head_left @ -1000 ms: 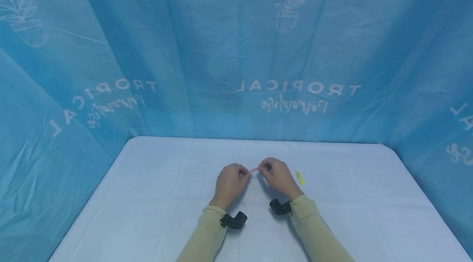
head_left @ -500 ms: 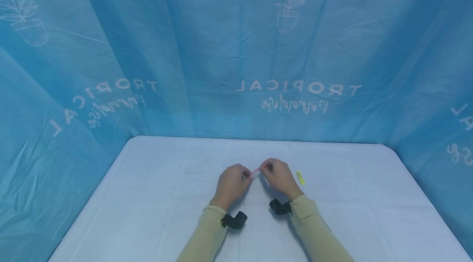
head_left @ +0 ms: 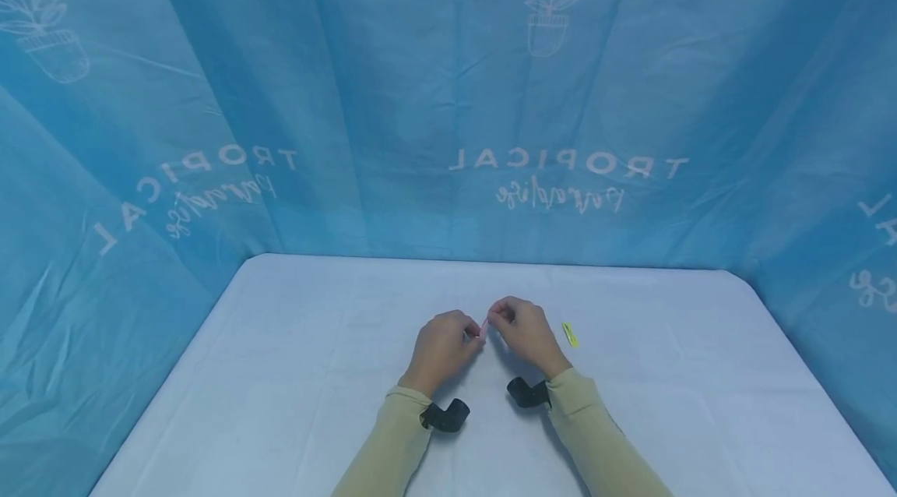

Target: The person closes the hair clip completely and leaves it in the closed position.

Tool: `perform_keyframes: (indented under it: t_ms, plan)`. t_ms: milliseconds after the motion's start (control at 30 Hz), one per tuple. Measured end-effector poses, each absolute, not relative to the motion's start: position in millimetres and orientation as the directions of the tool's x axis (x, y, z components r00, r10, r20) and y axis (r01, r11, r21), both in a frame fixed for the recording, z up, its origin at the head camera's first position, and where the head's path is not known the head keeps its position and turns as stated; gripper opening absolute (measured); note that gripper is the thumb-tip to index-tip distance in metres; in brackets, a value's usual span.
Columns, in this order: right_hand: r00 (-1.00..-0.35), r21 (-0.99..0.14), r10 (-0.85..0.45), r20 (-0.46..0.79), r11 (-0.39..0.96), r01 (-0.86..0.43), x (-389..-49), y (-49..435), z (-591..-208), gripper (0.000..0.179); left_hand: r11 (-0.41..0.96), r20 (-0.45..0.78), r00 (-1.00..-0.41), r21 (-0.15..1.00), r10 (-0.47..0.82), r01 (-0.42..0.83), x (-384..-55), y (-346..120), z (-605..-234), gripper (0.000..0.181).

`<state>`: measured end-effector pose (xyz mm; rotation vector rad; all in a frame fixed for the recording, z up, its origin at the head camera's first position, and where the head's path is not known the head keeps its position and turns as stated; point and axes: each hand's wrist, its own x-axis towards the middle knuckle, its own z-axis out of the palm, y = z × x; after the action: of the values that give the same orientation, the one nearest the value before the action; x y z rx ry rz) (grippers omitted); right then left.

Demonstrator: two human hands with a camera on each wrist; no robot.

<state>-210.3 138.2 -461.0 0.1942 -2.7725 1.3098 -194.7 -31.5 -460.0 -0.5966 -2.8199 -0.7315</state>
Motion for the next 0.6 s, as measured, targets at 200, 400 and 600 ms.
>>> perform_keyframes:
  t_ms: [200,400,600]
  plan:
    - [-0.988,-0.774,-0.049,0.147,0.616,-0.146,-210.6,135.8,-463.2,0.008,0.799,0.277,-0.900,0.422,0.337,0.429,-194.0,-31.3,-459.9,0.013]
    - [-0.979,-0.784,-0.040,0.198,0.594,-0.182,-210.1,133.7,-465.8,0.009,0.804,0.251,-0.908,0.426,0.334,0.414,-194.2,-30.1,-459.7,0.016]
    - [-0.971,-0.755,-0.065,0.231,0.617,-0.221,-211.0,131.5,-469.0,0.009,0.802,0.258,-0.910,0.434,0.326,0.410,-194.8,-31.2,-460.7,0.017]
